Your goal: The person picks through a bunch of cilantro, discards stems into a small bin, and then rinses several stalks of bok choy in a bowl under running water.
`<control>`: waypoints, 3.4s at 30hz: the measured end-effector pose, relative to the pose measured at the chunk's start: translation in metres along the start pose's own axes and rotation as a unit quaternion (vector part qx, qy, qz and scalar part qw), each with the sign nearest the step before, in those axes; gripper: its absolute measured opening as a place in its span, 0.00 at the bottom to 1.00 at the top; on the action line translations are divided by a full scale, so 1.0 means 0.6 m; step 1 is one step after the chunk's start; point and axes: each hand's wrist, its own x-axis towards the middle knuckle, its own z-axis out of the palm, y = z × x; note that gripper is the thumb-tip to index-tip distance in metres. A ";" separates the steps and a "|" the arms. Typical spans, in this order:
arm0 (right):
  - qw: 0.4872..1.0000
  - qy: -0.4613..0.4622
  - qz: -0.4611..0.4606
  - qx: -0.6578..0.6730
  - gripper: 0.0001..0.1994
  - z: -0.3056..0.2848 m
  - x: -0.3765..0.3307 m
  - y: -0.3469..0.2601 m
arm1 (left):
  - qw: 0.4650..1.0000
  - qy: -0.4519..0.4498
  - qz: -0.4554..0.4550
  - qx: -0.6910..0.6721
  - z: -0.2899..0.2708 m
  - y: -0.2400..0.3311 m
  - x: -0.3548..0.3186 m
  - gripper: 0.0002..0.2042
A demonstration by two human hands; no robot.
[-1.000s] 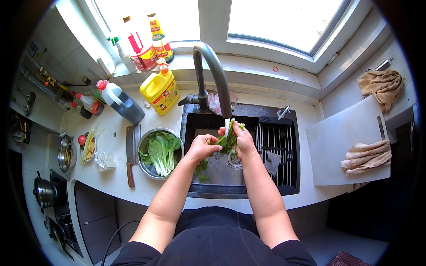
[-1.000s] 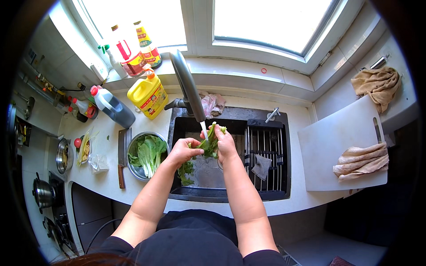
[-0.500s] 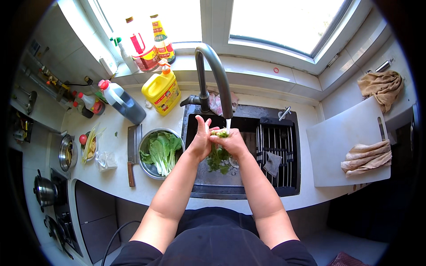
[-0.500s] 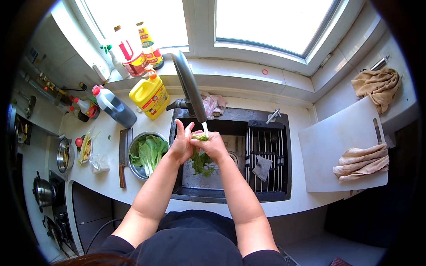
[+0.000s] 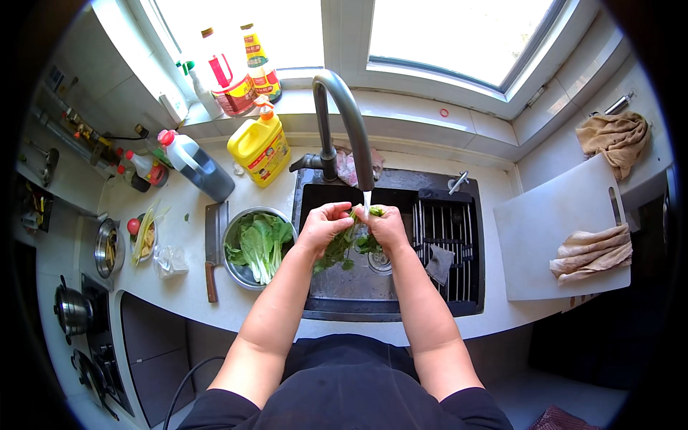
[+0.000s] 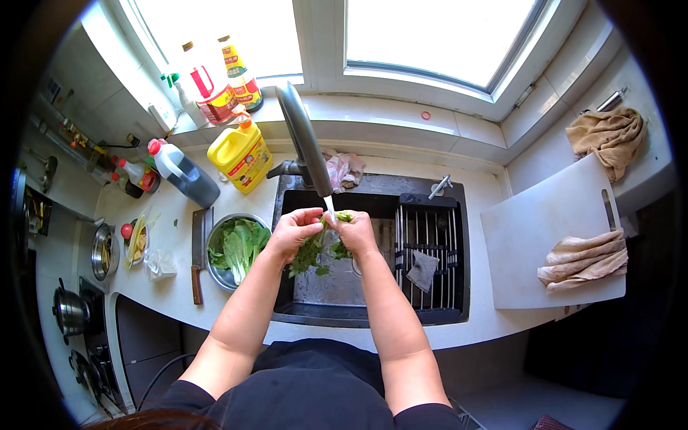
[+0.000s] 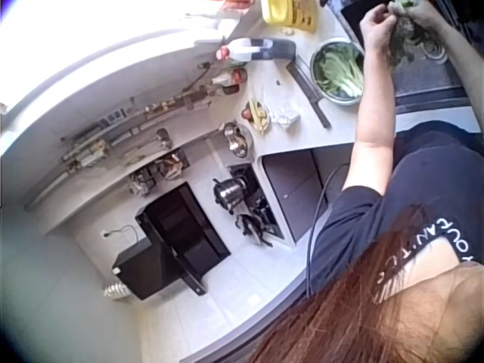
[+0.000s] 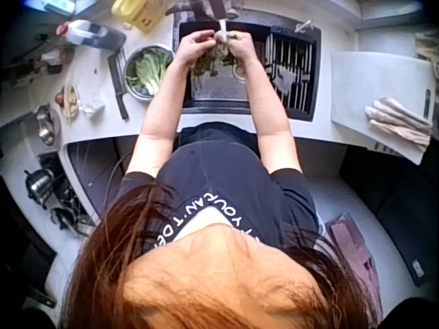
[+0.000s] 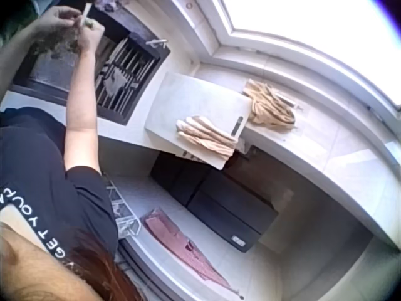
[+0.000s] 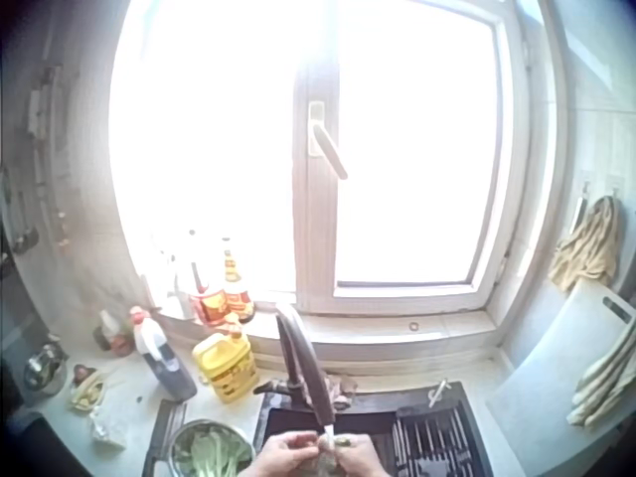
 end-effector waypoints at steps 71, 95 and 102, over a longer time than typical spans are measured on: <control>0.999 -0.003 0.004 -0.046 0.03 -0.014 -0.020 0.013 | 0.984 -0.031 -0.074 -0.157 0.037 -0.016 0.002 0.14; 0.999 -0.029 0.019 -0.030 0.04 -0.027 0.005 0.005 | 0.995 0.025 -0.082 0.043 0.027 0.021 -0.009 0.07; 0.993 -0.084 0.083 0.028 0.05 -0.033 0.005 -0.009 | 0.997 0.057 -0.057 -0.001 0.030 0.021 -0.010 0.06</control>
